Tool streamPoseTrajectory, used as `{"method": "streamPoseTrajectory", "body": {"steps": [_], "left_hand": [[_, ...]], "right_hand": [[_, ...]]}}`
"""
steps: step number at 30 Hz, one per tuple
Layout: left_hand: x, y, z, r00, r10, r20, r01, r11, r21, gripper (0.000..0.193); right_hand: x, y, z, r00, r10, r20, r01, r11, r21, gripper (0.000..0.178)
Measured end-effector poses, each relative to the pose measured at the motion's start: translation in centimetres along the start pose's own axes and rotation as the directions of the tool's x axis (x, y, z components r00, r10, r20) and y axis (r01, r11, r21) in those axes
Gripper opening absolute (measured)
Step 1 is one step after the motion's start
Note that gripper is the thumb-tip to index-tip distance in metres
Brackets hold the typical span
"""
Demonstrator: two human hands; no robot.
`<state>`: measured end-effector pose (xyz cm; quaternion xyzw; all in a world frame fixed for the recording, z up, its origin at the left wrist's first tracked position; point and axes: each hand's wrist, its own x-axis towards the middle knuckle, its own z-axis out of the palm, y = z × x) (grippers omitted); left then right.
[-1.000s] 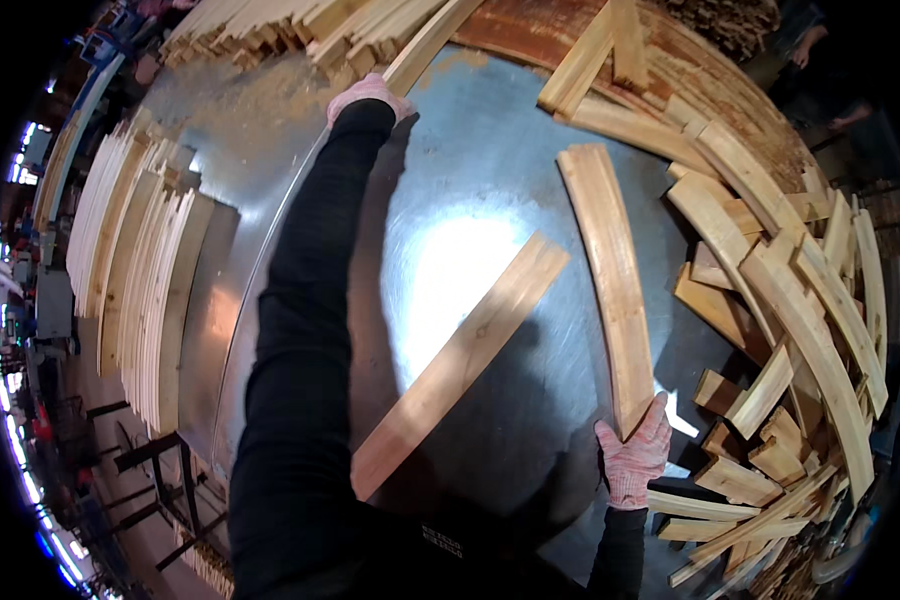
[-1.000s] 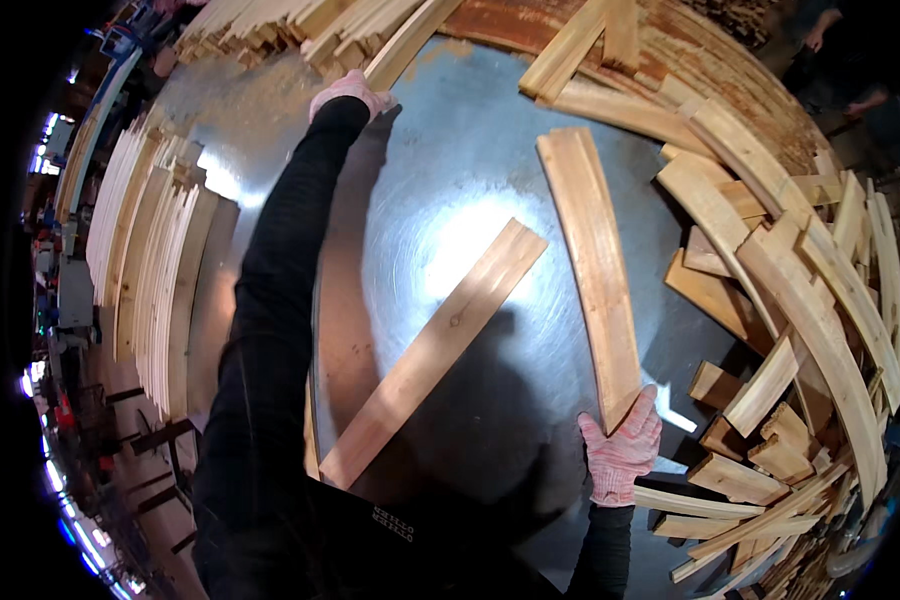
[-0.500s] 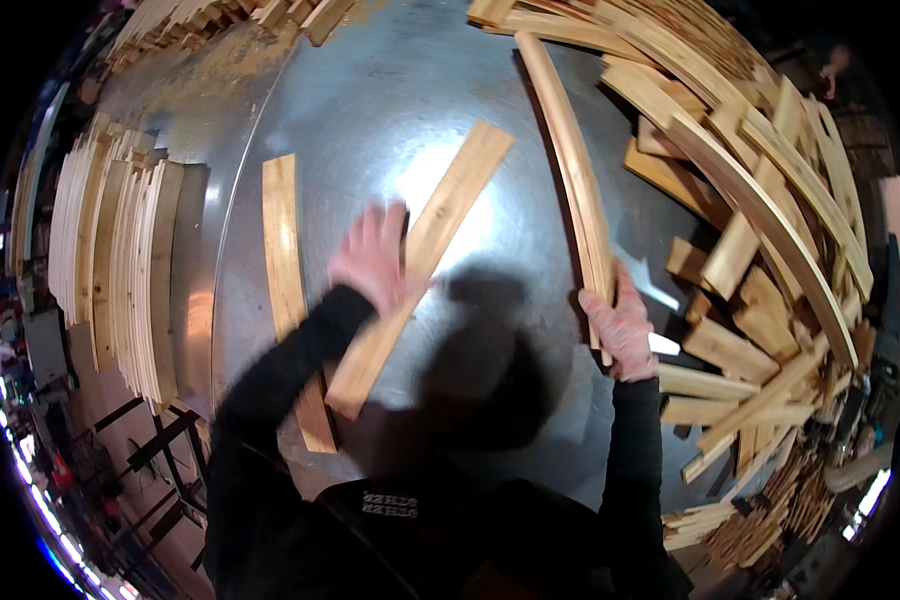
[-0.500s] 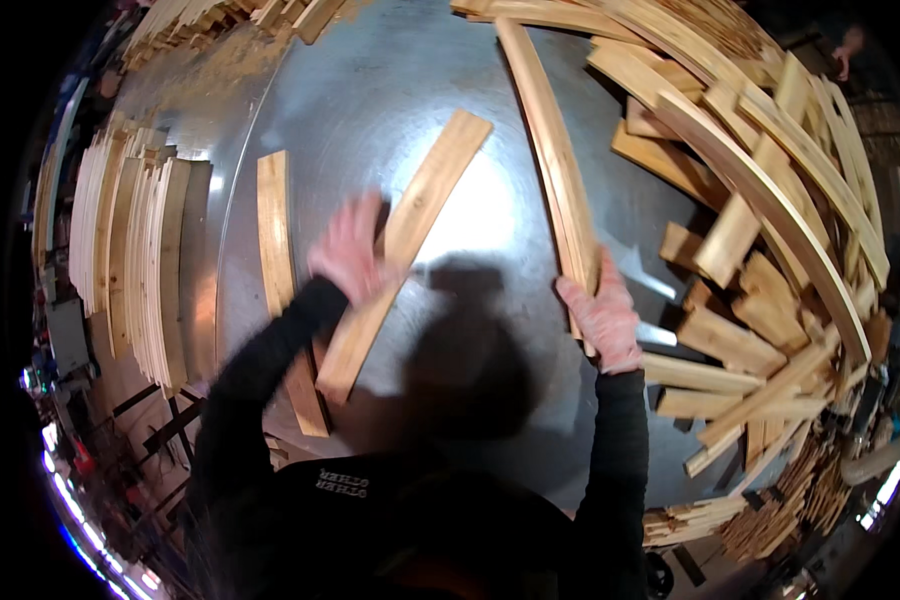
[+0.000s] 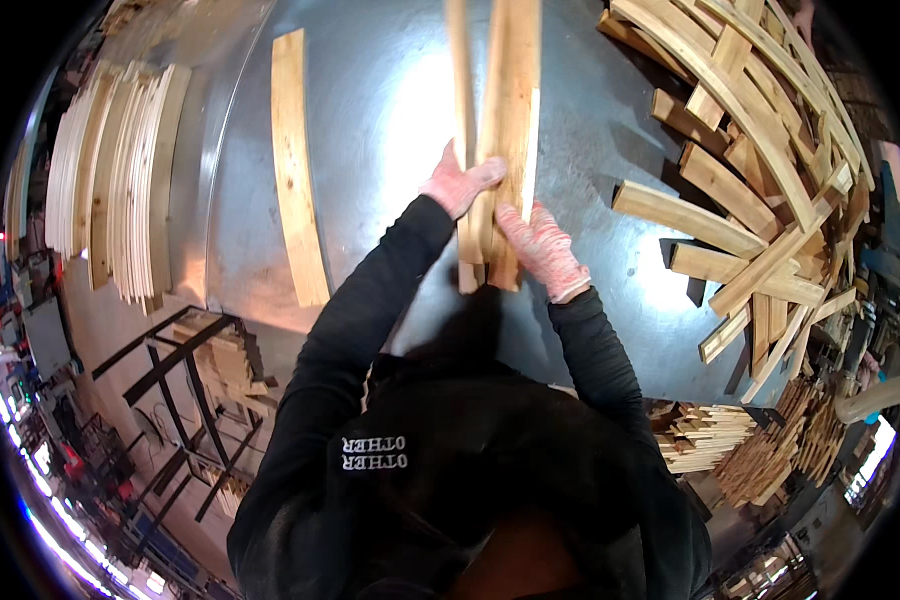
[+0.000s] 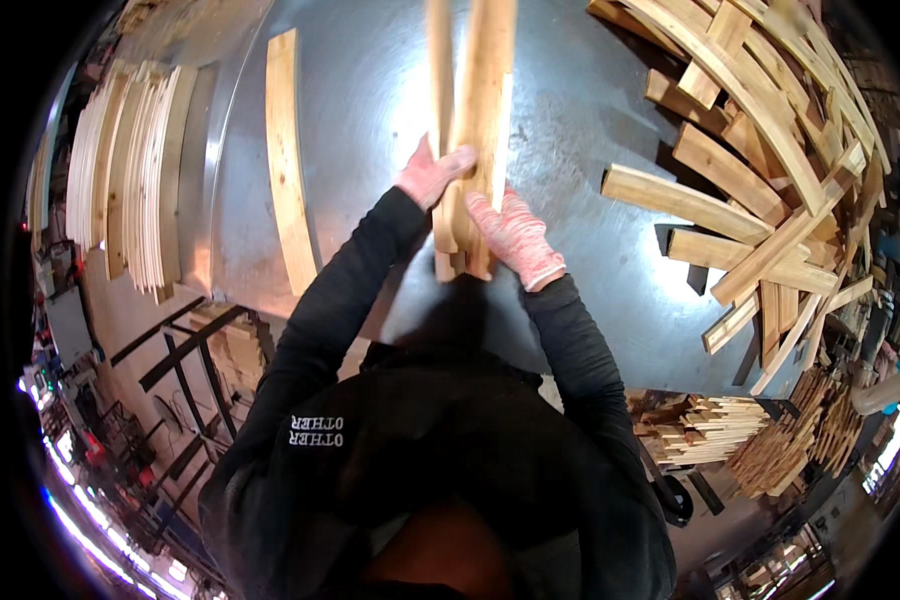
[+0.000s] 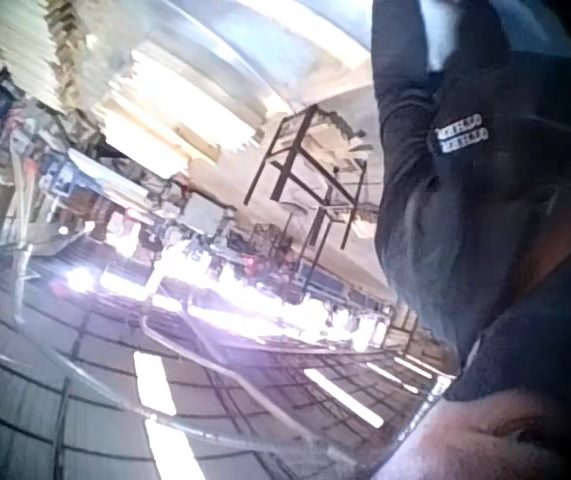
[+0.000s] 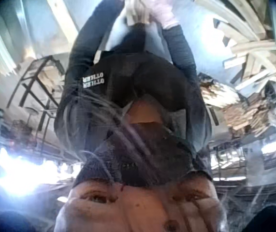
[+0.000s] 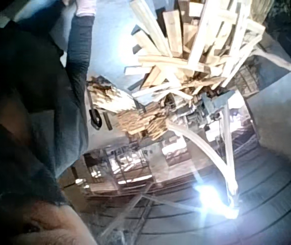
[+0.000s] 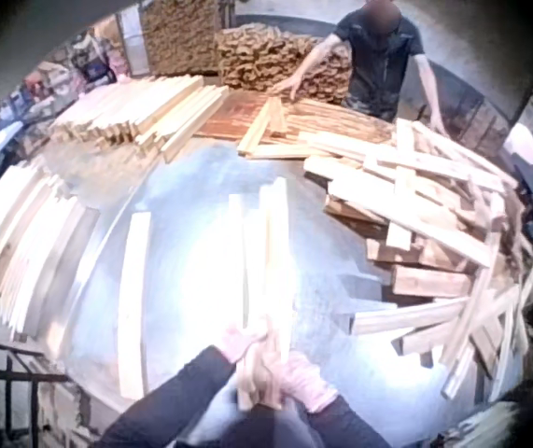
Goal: The person sorts and stacks wooden planks on a metal table. They pick up planks from a scattered pile, align them, and place them into a neat stack.
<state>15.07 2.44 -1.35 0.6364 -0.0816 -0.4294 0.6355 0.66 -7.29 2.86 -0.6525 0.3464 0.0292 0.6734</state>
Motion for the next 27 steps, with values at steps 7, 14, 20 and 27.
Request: {"method": "streamPoseTrajectory", "body": {"steps": [7, 14, 20, 27], "left_hand": [[-1.9, -3.3, -0.9, 0.991, -0.064, -0.116, 0.082, 0.984, 0.160, 0.058], [-4.8, -1.8, -0.5, 0.987, -0.081, -0.141, 0.154, 0.748, 0.646, 0.066], [-9.1, -0.6, 0.5, 0.927, -0.046, -0.372, 0.339, 0.526, 0.780, 0.066], [-10.2, -3.0, 1.9, 0.880, 0.081, -0.468, 0.411, 0.364, 0.836, 0.080]], "right_hand": [[-1.9, 3.4, -1.4, 0.995, -0.013, 0.100, 0.022, 0.995, -0.096, 0.050], [-1.8, -3.9, -9.3, 0.898, -0.438, 0.050, 0.175, 0.249, -0.952, 0.057], [2.4, -9.8, -36.9, 0.754, -0.515, -0.409, -0.550, -0.152, -0.821, 0.105], [4.9, -16.0, -28.6, 0.713, -0.434, -0.551, -0.358, 0.450, -0.818, 0.062]]}}
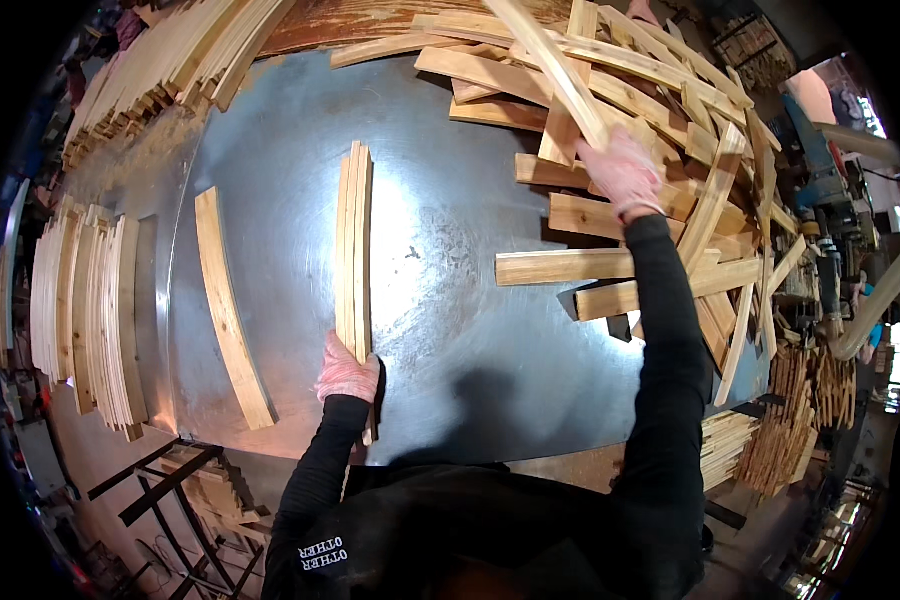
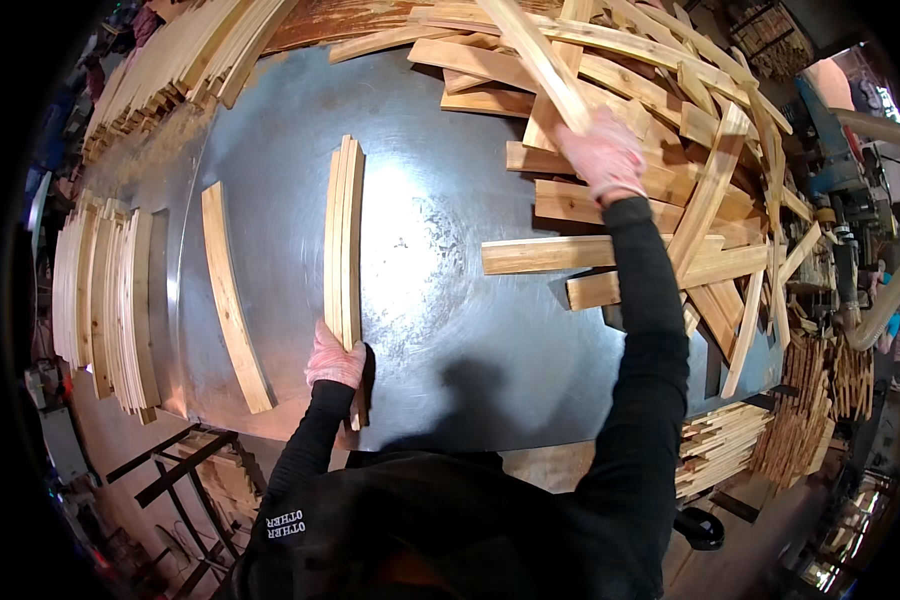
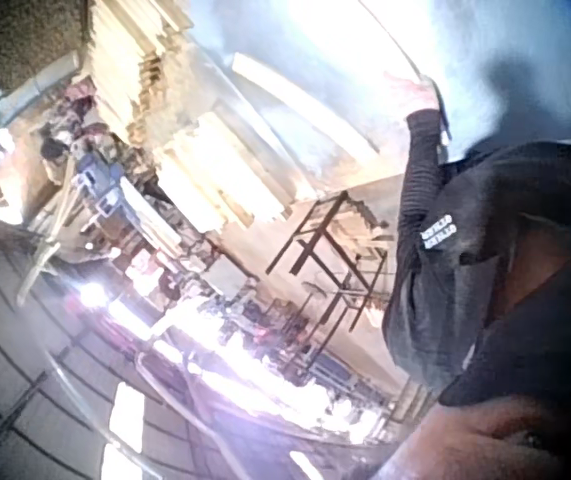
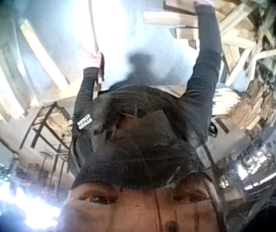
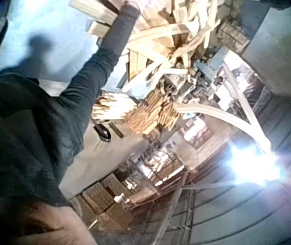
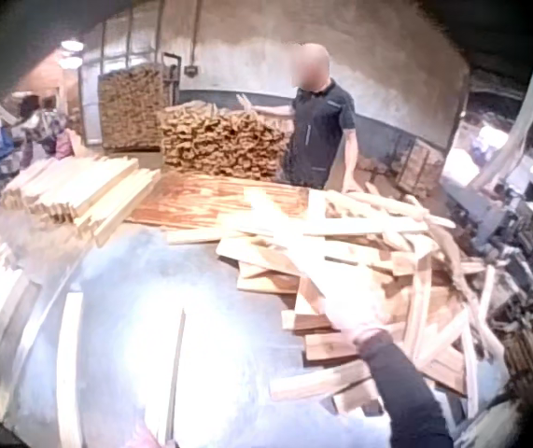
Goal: The person sorts and stacks wooden planks on a metal table. They pick up planks from a scattered pile, align them, and place them into a neat stack.
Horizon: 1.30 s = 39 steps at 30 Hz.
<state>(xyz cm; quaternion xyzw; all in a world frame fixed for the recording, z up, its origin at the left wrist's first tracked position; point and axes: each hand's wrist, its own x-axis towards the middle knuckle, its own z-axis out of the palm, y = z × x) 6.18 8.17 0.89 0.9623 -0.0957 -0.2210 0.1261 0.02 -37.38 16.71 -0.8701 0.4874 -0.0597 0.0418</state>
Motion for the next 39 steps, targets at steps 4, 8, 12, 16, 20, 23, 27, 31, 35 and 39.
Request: {"method": "streamPoseTrajectory", "body": {"steps": [4, 8, 12, 16, 20, 23, 27, 31, 35, 39], "left_hand": [[-0.9, 2.3, -1.3, 1.000, -0.003, 0.029, 0.002, 1.000, 0.022, 0.068], [-0.9, 1.7, 0.5, 0.992, 0.099, -0.076, -0.102, 0.994, -0.039, 0.080], [-0.7, 1.4, -0.6, 1.000, 0.006, 0.009, -0.006, 0.999, -0.054, 0.081], [0.1, -0.1, -2.8, 0.995, -0.015, 0.102, 0.041, 0.965, -0.258, 0.079], [1.8, -3.9, -4.0, 0.999, -0.031, 0.037, 0.042, 0.927, -0.372, 0.074], [3.8, -7.2, -5.9, 0.999, -0.030, -0.017, 0.017, 0.858, -0.513, 0.073], [6.7, -13.8, -7.1, 0.954, -0.080, -0.290, 0.066, 0.996, -0.058, 0.077], [6.9, -14.7, -10.5, 0.962, -0.227, -0.152, 0.204, 0.967, -0.154, 0.099], [7.0, -12.0, -11.0, 0.931, -0.364, -0.024, 0.363, 0.931, -0.033, 0.095], [5.5, -8.1, -9.6, 0.948, -0.315, -0.052, 0.317, 0.947, 0.043, 0.097]], "right_hand": [[4.7, -3.7, 5.3, 0.974, 0.073, -0.212, -0.088, 0.994, -0.060, 0.095], [7.5, -3.5, 11.3, 0.937, 0.183, -0.298, -0.263, 0.930, -0.256, 0.103], [4.1, -6.6, 7.4, 0.987, 0.162, 0.005, -0.162, 0.987, 0.016, 0.075], [-5.8, -9.1, -0.4, 0.939, 0.010, 0.343, -0.211, 0.804, 0.556, 0.054], [-14.6, -3.3, 6.8, 0.796, -0.460, 0.393, -0.578, -0.385, 0.720, 0.064], [-20.8, -3.6, 9.5, 0.804, -0.520, 0.287, -0.576, -0.566, 0.589, 0.087], [-25.8, -4.9, 10.9, 0.693, -0.630, 0.350, -0.703, -0.486, 0.519, 0.089], [-27.9, -7.3, 12.8, 0.534, -0.728, 0.429, -0.831, -0.359, 0.426, 0.083], [-28.2, -11.5, 15.1, 0.453, -0.786, 0.421, -0.847, -0.231, 0.479, 0.072], [-31.8, -18.0, 15.7, 0.517, -0.456, 0.724, -0.701, 0.259, 0.664, 0.049]]}}
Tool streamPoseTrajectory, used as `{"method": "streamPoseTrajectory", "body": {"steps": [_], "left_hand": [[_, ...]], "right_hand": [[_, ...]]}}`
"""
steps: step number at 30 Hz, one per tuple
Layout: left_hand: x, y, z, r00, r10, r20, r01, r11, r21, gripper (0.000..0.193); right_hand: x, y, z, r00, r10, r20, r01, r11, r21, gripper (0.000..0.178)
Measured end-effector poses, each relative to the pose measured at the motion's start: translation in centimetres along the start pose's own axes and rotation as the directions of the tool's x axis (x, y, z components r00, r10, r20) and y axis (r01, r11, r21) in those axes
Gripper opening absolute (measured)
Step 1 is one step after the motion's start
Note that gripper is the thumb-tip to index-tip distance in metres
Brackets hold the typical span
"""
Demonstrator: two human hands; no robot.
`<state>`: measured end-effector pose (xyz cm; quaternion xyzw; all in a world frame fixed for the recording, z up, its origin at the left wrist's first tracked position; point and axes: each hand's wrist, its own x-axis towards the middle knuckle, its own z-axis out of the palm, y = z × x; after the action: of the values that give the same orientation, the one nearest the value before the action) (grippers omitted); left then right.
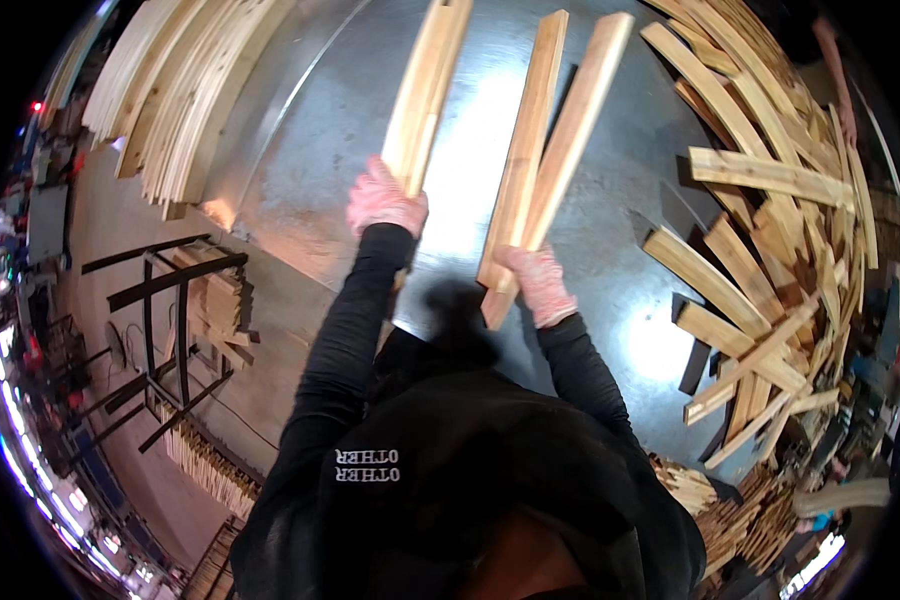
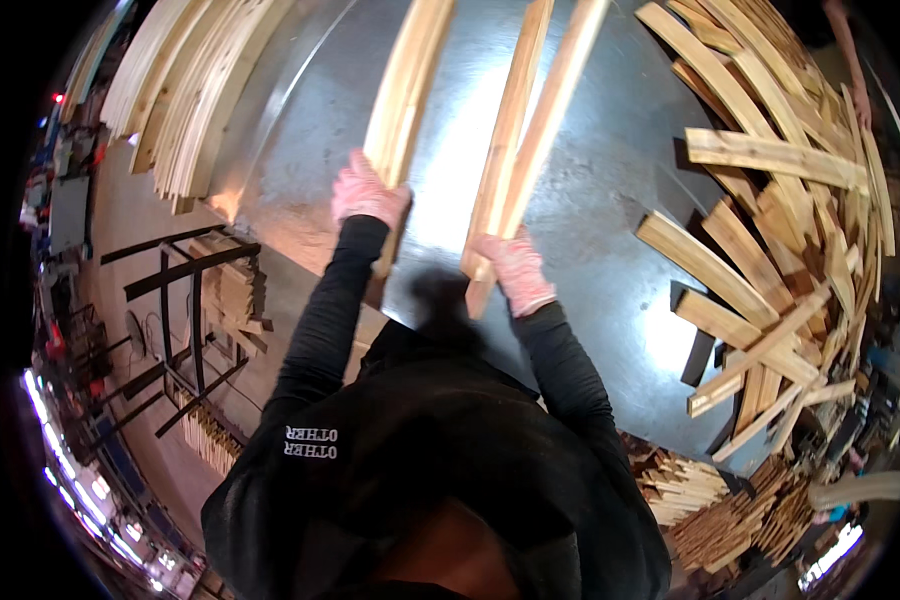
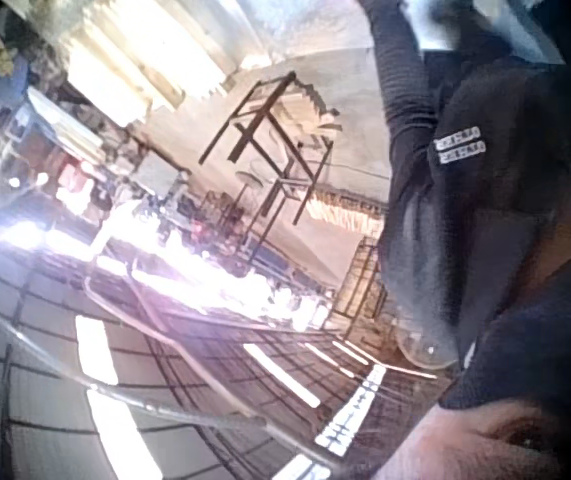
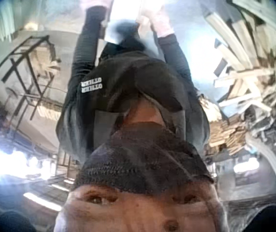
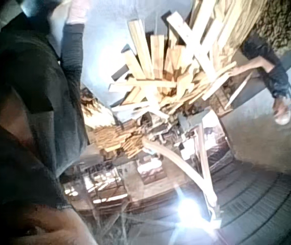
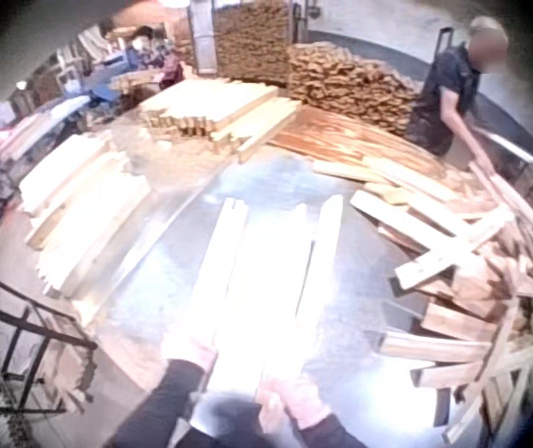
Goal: The person sorts and stacks wooden planks on a metal table. They pick up planks from a scattered pile, align them, and place them into a neat stack.
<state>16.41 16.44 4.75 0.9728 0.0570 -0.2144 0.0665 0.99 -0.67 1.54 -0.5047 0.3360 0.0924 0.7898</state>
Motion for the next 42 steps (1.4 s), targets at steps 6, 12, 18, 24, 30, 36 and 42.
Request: {"method": "streamPoseTrajectory", "body": {"steps": [6, 12, 18, 24, 30, 36, 42], "left_hand": [[0.9, -2.2, -0.3, 0.991, 0.130, 0.029, -0.118, 0.958, -0.262, 0.112], [0.4, -2.6, -0.8, 0.991, 0.137, 0.011, -0.136, 0.988, -0.071, 0.112], [-1.0, -3.1, 0.1, 0.961, 0.259, -0.093, -0.265, 0.962, -0.064, 0.115], [-0.5, -2.3, -0.5, 0.978, 0.208, -0.008, -0.208, 0.978, -0.002, 0.110], [4.9, -9.5, 0.8, 0.885, 0.455, 0.103, -0.102, 0.405, -0.909, 0.074], [9.9, -13.9, -0.7, 0.929, 0.304, 0.212, -0.278, 0.950, -0.145, 0.039], [10.2, -16.0, -4.7, 0.970, 0.093, -0.224, -0.161, 0.938, -0.308, 0.082]], "right_hand": [[2.9, 4.6, 10.7, 0.991, -0.127, -0.040, 0.114, 0.965, -0.238, 0.047], [3.7, 0.5, 9.5, 0.995, -0.022, -0.094, -0.010, 0.943, -0.333, 0.059], [8.9, -3.1, 9.8, 0.996, -0.022, 0.084, 0.086, 0.379, -0.922, 0.072], [9.7, -0.4, 6.5, 1.000, 0.002, -0.019, -0.005, 0.987, -0.161, 0.051], [9.3, 1.0, 10.8, 0.938, -0.164, 0.306, 0.259, 0.917, -0.302, 0.053], [11.2, -0.6, 18.3, 0.911, -0.350, 0.218, 0.395, 0.588, -0.706, 0.076], [14.2, 1.0, 25.6, 0.908, -0.369, 0.198, 0.380, 0.525, -0.762, 0.084]]}}
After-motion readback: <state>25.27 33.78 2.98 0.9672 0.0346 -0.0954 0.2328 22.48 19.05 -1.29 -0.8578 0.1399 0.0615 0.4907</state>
